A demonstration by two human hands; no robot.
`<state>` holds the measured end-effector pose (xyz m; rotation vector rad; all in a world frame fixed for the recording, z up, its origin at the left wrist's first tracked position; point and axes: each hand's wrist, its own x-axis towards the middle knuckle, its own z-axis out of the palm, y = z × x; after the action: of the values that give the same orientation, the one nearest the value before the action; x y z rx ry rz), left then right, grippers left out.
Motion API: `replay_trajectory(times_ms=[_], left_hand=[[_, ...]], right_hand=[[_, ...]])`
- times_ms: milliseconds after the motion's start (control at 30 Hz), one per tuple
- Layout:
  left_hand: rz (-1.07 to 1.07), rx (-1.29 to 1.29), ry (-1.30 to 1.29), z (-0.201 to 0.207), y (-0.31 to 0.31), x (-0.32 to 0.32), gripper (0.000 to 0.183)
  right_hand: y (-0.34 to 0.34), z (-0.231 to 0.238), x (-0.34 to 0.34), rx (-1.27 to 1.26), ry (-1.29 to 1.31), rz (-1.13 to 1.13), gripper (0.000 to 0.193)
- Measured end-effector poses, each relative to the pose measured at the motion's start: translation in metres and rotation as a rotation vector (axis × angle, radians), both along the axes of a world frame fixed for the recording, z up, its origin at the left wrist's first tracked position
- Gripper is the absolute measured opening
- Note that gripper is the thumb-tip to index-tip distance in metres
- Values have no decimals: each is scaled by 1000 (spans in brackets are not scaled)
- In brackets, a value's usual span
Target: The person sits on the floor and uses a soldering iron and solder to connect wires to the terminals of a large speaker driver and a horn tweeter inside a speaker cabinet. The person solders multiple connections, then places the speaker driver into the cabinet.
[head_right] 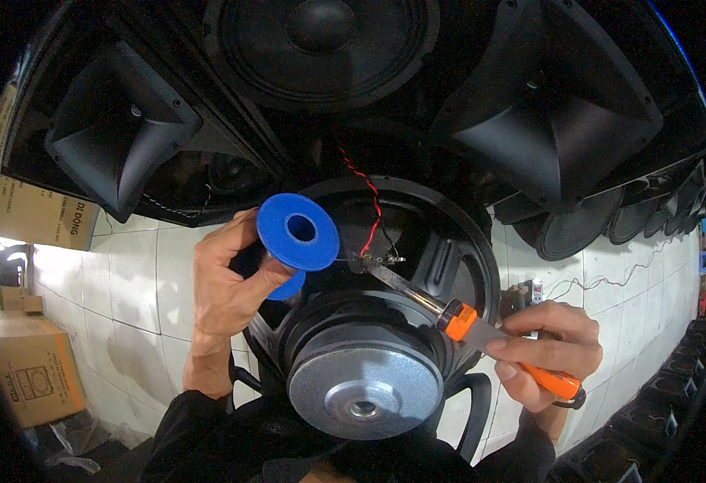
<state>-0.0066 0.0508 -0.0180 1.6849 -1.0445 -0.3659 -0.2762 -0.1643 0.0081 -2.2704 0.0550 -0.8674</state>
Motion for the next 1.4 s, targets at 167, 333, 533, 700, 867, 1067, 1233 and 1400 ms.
replay_trajectory(times_ms=[167,333,533,700,867,1067,1233,1400], left_hand=[[17,26,21,0,1,-1,32],[3,17,-37,1,0,0,33],[-13,33,-28,2,0,1,33],[-44,47,-91,1,0,5,33],[-52,35,-97,4,-1,5,33],[-9,18,-55,0,-1,1,34],[-15,26,-38,0,-1,2,35],[-22,25,-68,-2,0,3,35]], right_hand=[[4,0,-5,-31,-6,-14,23],[5,2,0,-64,-32,31,24],[7,3,5,-120,-76,69,23],[8,10,7,-139,-56,101,24],[6,10,8,-177,-66,132,26],[5,10,6,-189,-62,147,27],[7,11,4,-188,-62,119,23],[8,8,6,-170,-50,87,22]])
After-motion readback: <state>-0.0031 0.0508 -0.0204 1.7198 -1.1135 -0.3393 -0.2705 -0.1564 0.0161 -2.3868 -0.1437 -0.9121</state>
